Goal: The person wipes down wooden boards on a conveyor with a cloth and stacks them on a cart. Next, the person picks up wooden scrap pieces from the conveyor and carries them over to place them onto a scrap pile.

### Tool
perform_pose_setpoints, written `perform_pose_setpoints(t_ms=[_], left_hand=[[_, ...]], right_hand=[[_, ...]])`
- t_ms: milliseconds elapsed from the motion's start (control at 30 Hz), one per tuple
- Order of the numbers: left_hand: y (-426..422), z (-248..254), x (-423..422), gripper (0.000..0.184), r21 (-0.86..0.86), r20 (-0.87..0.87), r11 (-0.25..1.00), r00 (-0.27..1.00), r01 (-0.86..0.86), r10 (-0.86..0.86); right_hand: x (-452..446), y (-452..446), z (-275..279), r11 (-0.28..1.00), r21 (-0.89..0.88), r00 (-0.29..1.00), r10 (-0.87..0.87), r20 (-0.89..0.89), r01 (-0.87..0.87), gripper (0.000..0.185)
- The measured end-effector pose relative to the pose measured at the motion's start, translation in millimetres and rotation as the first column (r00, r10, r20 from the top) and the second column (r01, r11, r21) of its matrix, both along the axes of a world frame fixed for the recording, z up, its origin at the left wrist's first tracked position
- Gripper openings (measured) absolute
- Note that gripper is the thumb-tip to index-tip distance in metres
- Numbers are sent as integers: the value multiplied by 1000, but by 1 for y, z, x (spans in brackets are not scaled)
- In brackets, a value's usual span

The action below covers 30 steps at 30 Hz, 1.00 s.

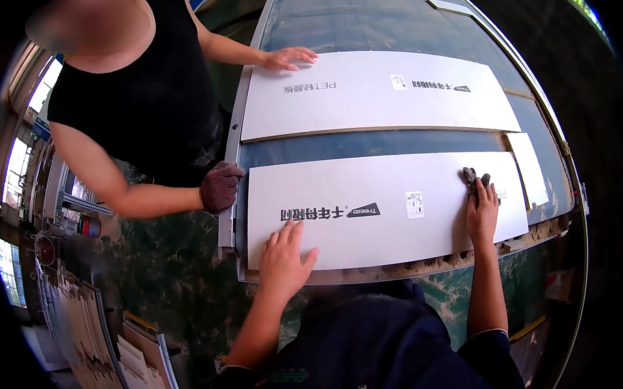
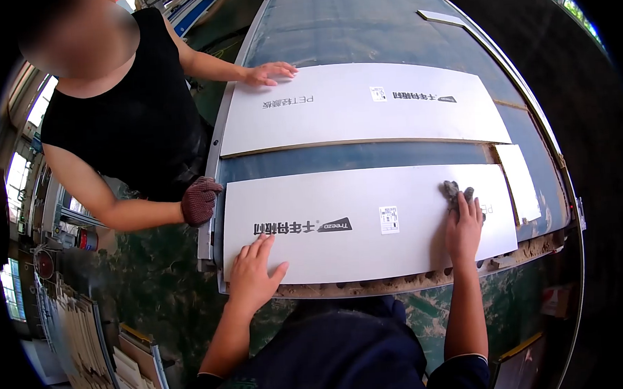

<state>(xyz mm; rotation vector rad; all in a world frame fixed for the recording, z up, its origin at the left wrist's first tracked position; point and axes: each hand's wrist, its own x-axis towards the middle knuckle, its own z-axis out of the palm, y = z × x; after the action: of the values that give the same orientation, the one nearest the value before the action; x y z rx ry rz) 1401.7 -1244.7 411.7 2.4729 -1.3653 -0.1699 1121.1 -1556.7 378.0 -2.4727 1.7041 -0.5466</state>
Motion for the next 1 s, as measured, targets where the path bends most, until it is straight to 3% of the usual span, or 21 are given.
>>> perform_pose_setpoints(t_ms=[200,333,400,500,600,667,700,733,800,867,933,1000], left_hand=[[2,1,2,56,-23,16,1000,1000,-2,2],[2,0,3,55,-38,49,999,999,5,-3],[4,-2,5,55,-53,51,999,999,9,-6],[8,0,7,52,-84,40,996,999,16,-13],[34,-17,1,48,-215,-152,974,988,-68,35],[53,-16,6,46,-331,-18,943,999,-36,32],[67,-15,2,46,-358,-36,929,996,-92,85],[78,-13,2,45,-380,-61,915,990,-137,123],[103,-7,-2,47,-390,-54,895,976,-217,213],[123,-14,-7,49,-387,-63,873,953,-297,297],[132,-26,-11,50,-371,-72,840,914,-396,399],[140,-30,-11,54,-367,-107,836,911,-408,397]], right_hand=[[18,27,0,989,147,1000,1,26,-5,45],[78,68,14,928,187,941,291,175,-322,43],[109,93,-2,877,22,873,475,113,-480,45],[145,124,-2,653,-34,646,755,109,-757,45],[143,108,-14,636,-24,633,771,70,-772,43],[147,83,-10,754,-51,750,657,75,-655,44],[146,73,-7,823,-18,821,568,57,-568,46],[144,51,-23,821,-88,820,569,62,-563,46],[155,53,-18,865,-57,859,502,99,-499,43],[179,76,-20,864,-11,854,499,146,-503,44],[214,91,-38,786,-4,775,611,159,-619,44],[247,115,-37,716,-29,707,695,129,-698,41]])
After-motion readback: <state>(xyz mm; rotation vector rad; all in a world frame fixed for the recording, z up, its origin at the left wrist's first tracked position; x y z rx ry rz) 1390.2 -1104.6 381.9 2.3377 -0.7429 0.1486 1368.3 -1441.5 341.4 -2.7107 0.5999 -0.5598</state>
